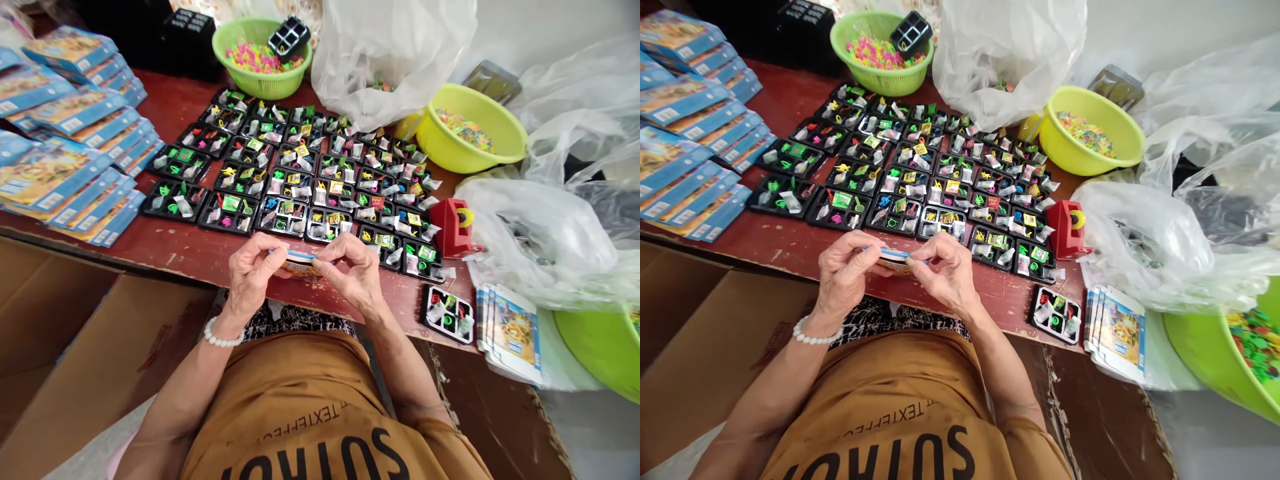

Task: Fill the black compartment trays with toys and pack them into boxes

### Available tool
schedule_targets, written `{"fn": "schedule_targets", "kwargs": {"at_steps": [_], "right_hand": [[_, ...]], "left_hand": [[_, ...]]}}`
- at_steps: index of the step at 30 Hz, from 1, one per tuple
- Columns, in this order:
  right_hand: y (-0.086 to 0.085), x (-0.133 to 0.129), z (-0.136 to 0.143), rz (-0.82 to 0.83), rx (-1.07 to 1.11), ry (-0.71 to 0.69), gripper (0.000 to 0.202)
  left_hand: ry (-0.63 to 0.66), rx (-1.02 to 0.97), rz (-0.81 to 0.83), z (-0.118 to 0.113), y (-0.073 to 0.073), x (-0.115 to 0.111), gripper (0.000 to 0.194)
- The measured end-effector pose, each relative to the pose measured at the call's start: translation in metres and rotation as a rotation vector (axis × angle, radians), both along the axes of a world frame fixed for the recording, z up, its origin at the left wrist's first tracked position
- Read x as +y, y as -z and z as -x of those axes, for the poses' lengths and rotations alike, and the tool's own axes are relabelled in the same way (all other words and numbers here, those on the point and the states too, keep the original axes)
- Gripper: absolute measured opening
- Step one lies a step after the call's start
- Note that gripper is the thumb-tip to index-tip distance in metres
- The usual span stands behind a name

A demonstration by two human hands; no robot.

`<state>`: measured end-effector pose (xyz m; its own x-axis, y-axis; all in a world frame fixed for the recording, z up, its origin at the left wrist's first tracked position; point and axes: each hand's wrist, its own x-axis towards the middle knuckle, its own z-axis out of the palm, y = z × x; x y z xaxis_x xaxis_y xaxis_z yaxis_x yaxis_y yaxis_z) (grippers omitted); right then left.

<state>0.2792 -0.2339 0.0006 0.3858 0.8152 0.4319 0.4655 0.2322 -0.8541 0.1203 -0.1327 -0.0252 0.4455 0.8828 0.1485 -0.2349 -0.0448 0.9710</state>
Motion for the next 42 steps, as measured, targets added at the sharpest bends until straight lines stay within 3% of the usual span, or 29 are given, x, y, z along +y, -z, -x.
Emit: {"fn": "schedule_targets", "kwargs": {"at_steps": [9, 15, 19, 28, 32, 42], "right_hand": [[0.030, -0.011, -0.001, -0.086, -0.163, 0.063, 0.010], [0.041, -0.013, 0.000, -0.185, -0.322, 0.056, 0.014], [0.033, -0.013, -0.003, -0.101, -0.345, 0.039, 0.011], [0.019, 0.007, 0.016, -0.152, -0.419, 0.078, 0.012], [0.013, 0.013, 0.019, -0.132, -0.480, 0.062, 0.013], [-0.013, 0.027, 0.018, 0.116, -0.844, 0.065, 0.023]], "left_hand": [[0.024, 0.020, -0.123, 0.000, 0.006, 0.004, 0.016], [0.022, 0.038, -0.378, 0.005, 0.011, 0.009, 0.019], [0.038, 0.063, -0.514, 0.008, 0.012, 0.016, 0.021], [-0.001, 0.124, -0.555, 0.007, 0.008, 0.019, 0.018], [0.007, 0.109, -0.573, 0.006, 0.013, 0.020, 0.014], [-0.001, 0.125, -0.567, 0.005, 0.030, 0.018, 0.043]]}}
